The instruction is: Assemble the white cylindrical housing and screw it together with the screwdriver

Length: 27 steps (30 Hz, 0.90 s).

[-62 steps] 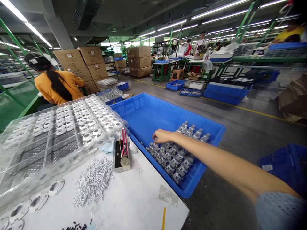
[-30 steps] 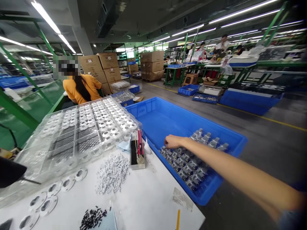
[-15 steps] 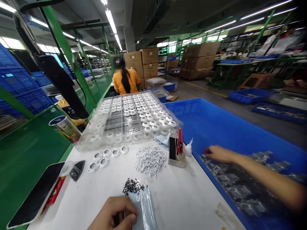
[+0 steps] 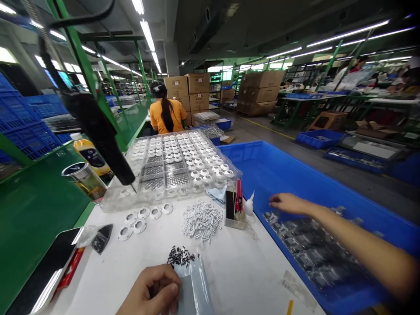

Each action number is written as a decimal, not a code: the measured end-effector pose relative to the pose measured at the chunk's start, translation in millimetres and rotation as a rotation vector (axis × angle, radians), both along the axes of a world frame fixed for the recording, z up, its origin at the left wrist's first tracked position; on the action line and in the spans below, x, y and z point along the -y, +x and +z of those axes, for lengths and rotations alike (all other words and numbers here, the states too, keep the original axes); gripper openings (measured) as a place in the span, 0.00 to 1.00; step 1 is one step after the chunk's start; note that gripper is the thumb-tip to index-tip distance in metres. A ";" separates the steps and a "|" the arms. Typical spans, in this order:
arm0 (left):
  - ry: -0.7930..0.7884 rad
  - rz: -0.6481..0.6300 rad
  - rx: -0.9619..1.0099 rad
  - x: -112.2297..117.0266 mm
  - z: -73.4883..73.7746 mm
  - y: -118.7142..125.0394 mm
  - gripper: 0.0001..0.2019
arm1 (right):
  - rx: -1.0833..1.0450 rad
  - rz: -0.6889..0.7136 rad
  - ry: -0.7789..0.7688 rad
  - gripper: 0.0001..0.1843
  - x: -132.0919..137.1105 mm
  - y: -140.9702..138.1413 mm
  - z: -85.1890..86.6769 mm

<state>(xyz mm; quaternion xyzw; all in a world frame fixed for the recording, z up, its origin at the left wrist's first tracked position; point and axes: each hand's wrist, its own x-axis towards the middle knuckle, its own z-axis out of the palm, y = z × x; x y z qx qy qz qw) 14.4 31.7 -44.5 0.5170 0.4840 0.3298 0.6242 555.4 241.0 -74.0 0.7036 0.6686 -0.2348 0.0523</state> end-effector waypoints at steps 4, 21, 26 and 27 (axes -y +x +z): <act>0.068 0.178 0.132 -10.8 14.8 -5.1 0.22 | 0.003 -0.035 0.196 0.17 5.4 3.8 49.1; 0.679 0.305 0.064 -127.5 126.1 -26.9 0.25 | -0.078 -0.071 0.732 0.27 89.6 -81.2 188.3; 0.658 0.340 0.067 -146.9 126.1 -53.6 0.18 | -0.079 0.167 0.731 0.26 68.1 -145.6 213.6; 0.655 0.340 0.062 -148.2 126.4 -59.4 0.18 | -0.080 0.229 0.727 0.25 59.1 -162.8 218.4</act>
